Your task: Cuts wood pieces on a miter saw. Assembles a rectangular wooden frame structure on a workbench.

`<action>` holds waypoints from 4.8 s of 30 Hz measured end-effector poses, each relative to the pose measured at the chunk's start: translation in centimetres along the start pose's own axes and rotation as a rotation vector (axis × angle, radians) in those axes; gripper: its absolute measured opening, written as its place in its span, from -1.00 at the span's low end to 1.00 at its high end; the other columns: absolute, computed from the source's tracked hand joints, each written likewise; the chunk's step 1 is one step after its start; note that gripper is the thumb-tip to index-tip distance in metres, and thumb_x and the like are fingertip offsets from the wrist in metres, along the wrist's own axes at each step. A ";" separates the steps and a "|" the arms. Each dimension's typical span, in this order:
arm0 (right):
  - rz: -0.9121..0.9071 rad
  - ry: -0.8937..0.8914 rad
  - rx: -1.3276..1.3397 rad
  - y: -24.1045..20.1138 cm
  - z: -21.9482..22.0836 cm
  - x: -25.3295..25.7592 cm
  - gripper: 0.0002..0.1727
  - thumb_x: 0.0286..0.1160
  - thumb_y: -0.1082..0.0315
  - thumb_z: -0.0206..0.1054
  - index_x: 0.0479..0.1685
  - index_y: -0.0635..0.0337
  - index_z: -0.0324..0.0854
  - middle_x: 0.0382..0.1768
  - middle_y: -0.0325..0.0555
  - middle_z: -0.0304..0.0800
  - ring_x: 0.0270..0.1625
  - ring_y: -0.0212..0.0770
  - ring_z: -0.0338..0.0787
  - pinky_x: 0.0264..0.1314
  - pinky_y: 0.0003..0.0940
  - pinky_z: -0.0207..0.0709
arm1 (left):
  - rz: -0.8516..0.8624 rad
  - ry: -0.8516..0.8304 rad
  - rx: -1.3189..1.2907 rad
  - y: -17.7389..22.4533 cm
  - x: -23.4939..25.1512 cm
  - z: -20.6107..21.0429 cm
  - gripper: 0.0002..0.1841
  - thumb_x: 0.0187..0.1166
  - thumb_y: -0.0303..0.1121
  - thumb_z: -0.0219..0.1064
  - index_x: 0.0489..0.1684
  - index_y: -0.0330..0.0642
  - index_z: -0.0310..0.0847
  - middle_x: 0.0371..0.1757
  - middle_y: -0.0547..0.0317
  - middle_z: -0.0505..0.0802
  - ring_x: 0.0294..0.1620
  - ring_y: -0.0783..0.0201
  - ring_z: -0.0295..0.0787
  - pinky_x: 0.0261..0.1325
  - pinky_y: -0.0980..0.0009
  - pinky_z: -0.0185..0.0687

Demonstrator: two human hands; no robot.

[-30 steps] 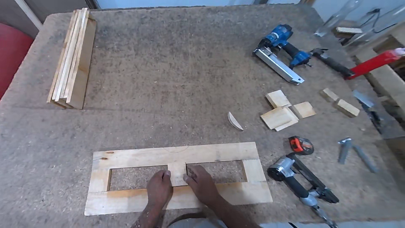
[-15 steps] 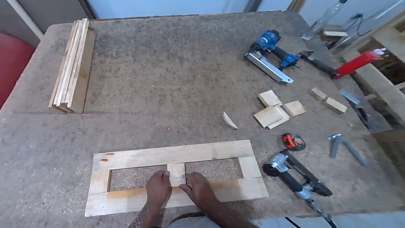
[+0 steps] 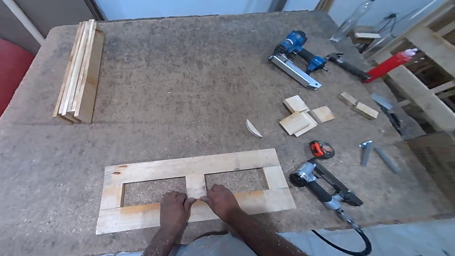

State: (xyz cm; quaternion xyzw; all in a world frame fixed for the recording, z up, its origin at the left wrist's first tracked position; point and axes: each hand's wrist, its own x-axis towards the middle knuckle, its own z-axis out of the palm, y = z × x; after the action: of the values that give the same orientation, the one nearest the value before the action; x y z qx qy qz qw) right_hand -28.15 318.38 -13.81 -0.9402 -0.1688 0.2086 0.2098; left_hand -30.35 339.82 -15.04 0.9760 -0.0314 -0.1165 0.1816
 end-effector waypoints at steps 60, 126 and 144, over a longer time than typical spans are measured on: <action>0.946 0.559 0.546 16.7 -9.3 -13.3 -0.57 0.76 0.09 0.20 0.36 0.18 0.68 0.10 0.07 0.86 0.15 -0.01 0.85 0.32 0.04 0.67 | 0.028 -0.500 0.263 -5.8 16.7 -15.1 -0.65 0.72 -0.19 0.26 0.35 -0.05 0.75 0.30 -0.25 0.79 0.40 -0.29 0.68 0.48 -0.34 0.47; 0.505 -0.876 0.164 5.3 -14.4 -3.2 -0.27 0.29 -0.13 0.49 0.51 -0.15 0.47 -0.09 0.10 0.86 -0.01 0.23 0.87 -0.06 0.32 0.66 | 0.124 0.377 0.107 2.6 9.6 3.2 -0.57 0.63 -0.06 0.02 -0.21 -0.04 0.84 -0.05 0.02 0.90 0.10 -0.06 0.80 0.17 -0.07 0.58; 0.519 -0.865 0.130 6.6 -14.7 -4.1 -0.27 0.29 -0.10 0.48 0.55 -0.18 0.46 -0.09 0.09 0.87 0.00 0.22 0.87 -0.03 0.30 0.67 | 0.120 0.387 0.114 2.4 9.6 3.2 -0.54 0.65 -0.04 -0.01 -0.19 -0.04 0.85 -0.06 0.03 0.89 0.08 -0.06 0.79 0.17 -0.05 0.57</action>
State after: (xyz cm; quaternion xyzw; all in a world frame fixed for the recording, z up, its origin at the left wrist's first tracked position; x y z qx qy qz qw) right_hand -23.33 306.37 -3.45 -0.7637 0.0125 0.6342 0.1201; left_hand -21.89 335.45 -19.16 0.9852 -0.0604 0.0861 0.1350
